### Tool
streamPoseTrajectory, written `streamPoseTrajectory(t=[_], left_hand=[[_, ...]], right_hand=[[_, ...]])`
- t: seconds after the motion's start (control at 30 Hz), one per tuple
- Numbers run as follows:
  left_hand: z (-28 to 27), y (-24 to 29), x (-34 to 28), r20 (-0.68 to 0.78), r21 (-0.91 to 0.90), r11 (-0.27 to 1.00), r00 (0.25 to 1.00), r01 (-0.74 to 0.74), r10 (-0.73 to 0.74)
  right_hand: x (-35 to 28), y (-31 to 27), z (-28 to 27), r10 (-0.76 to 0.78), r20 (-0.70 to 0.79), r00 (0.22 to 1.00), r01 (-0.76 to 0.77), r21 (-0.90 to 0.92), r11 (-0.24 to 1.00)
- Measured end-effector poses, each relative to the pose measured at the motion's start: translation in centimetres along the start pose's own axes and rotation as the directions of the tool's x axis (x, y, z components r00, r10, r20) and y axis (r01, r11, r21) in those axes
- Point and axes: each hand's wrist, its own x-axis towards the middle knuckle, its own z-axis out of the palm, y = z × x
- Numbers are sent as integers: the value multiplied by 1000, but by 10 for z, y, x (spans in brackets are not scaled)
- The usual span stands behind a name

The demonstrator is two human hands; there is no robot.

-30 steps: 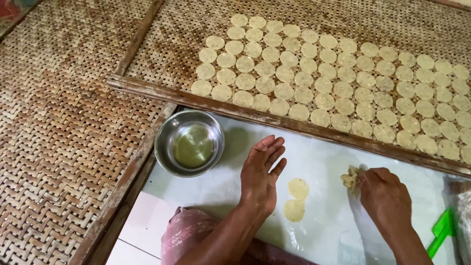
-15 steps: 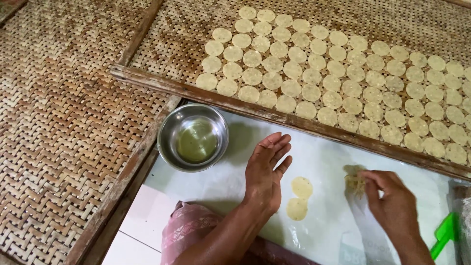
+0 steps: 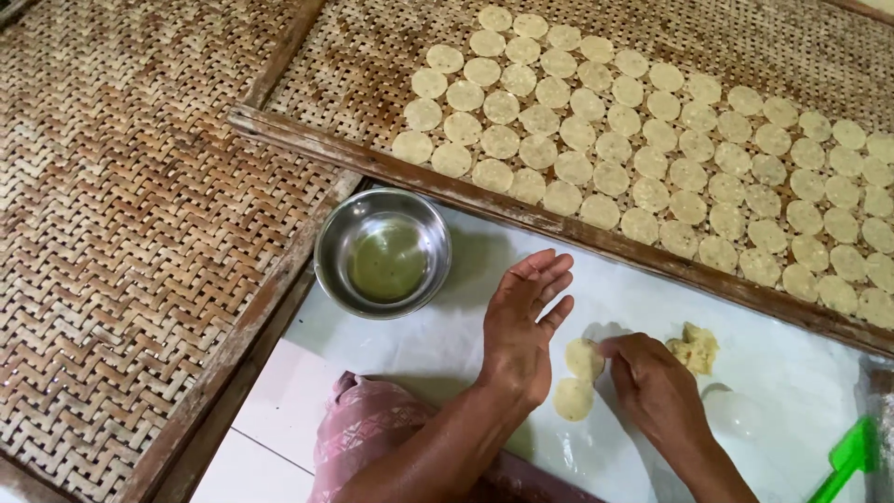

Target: Flattening dough into small discs and placing them onto a woven drying tray.

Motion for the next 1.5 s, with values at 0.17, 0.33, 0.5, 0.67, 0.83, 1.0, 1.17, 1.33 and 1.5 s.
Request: streamPoseTrajectory(t=[0.17,0.33,0.5,0.67,0.83,1.0,1.17,1.33,1.5], left_hand=[[-5,-3,2,65,7,999,997,-33,33],[-6,-4,4,74,-4,999,996,-41,41],[-7,-7,6,72,-10,999,997,-33,34],[-8,-8,5,73,17,999,997,-39,38],[-7,-7,5,52,22,1000,998,-22,21],[-6,-7,5,42,19,1000,999,-14,14],[0,-3,1,19,32,999,1000,7,-8],[-4,-7,4,39,33,999,999,9,-10],[-3,-6,2,57,64,998,998,27,-31]], right_hand=[[13,-3,13,-177,20,984,178,-8,984],[19,0,21,-419,61,906,423,-160,892],[17,3,17,-393,94,915,404,-226,886],[18,8,19,-530,78,844,527,-306,793],[18,16,13,-489,142,860,509,-247,824],[17,7,5,-543,131,829,552,-339,762],[16,29,12,-420,155,894,447,-356,821],[17,38,4,-442,107,891,452,-326,831],[17,45,1,-468,35,883,458,-282,843]])
